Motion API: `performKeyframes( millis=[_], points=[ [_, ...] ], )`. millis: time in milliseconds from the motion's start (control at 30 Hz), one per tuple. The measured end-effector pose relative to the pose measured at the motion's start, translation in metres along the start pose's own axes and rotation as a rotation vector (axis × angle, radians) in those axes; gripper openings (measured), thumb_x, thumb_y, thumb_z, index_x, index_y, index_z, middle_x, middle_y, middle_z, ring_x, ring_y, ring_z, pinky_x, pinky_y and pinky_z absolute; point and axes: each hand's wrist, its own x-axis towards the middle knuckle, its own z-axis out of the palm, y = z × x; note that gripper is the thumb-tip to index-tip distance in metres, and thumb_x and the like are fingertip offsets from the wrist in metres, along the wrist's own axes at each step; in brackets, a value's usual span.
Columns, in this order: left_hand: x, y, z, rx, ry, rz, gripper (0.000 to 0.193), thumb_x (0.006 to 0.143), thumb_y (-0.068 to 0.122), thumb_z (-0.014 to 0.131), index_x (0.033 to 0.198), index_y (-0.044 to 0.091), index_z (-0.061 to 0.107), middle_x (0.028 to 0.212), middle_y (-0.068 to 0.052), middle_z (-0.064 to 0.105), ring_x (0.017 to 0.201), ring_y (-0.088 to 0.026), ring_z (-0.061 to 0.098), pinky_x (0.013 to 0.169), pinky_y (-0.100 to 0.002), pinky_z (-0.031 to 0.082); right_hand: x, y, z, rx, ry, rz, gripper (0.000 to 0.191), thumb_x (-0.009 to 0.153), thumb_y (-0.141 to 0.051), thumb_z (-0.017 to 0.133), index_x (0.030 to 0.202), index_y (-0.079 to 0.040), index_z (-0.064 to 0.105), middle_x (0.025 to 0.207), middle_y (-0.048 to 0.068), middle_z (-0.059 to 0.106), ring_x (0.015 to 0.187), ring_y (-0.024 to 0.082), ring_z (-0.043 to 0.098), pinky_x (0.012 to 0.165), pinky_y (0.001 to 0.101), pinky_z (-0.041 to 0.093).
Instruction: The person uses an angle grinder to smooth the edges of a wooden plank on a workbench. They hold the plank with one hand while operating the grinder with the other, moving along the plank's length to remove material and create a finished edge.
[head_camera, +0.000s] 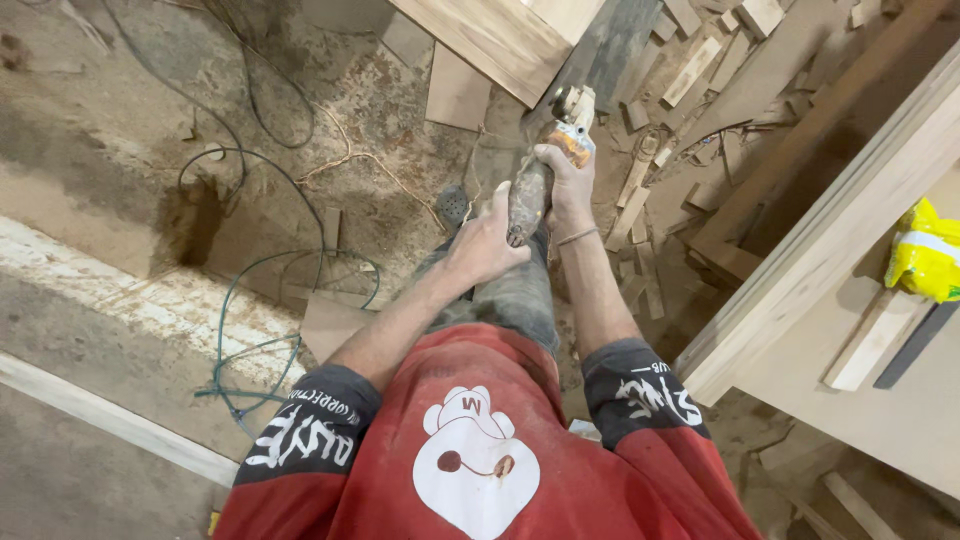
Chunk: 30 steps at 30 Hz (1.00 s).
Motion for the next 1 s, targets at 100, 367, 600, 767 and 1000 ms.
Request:
performKeyframes(
  millis=[100,367,600,767,1000],
  points=[
    [-0.004,-0.004,0.002,0.013,-0.032,-0.037,0.108,0.073,0.025,0.080,0.155,-0.006,0.017,0.133,-0.042,0.053,0.117,-0.052,0.061,0.101,-0.050,0.052,-0.004,0.002,0.000,-0.018,-0.007,-0.025,0.039,0.082,0.004,0.075,0.115,-0.003,0.055,0.089,0.011,0.067,0.071,0.024,0.070,0.063,0.0377,0.062],
    [-0.070,-0.019,0.014,-0.017,-0.017,-0.080,0.110,0.072,0.027,0.082,0.154,-0.006,0.016,0.139,-0.041,0.048,0.122,-0.053,0.056,0.103,-0.051,0.049,-0.066,0.043,-0.008,-0.064,-0.004,-0.050,0.041,0.083,0.007,0.075,0.118,-0.004,0.056,0.099,0.007,0.068,0.082,0.017,0.069,0.073,0.0333,0.061],
    [-0.062,-0.007,0.018,0.032,-0.137,-0.174,0.110,0.073,0.029,0.080,0.158,0.000,0.016,0.138,-0.037,0.051,0.120,-0.052,0.058,0.103,-0.052,0.049,-0.067,0.031,-0.020,0.050,0.027,0.111,0.032,0.081,0.005,0.072,0.108,-0.003,0.057,0.080,0.012,0.069,0.064,0.023,0.069,0.059,0.0371,0.061],
    [-0.019,0.032,0.024,0.079,-0.120,-0.105,0.111,0.070,0.030,0.081,0.156,0.001,0.017,0.137,-0.036,0.052,0.119,-0.051,0.058,0.100,-0.053,0.050,-0.036,-0.019,-0.031,0.099,-0.034,0.017,0.026,0.083,0.006,0.070,0.106,-0.001,0.060,0.082,0.011,0.067,0.066,0.022,0.068,0.060,0.0348,0.059],
    [0.098,0.108,0.023,0.075,0.015,-0.045,0.103,0.070,0.029,0.080,0.154,0.002,0.026,0.132,-0.035,0.056,0.119,-0.051,0.059,0.101,-0.053,0.050,0.067,-0.115,-0.026,0.058,0.047,-0.020,0.034,0.078,0.004,0.073,0.106,-0.008,0.057,0.080,0.008,0.067,0.063,0.021,0.068,0.056,0.0353,0.059]
  ],
)
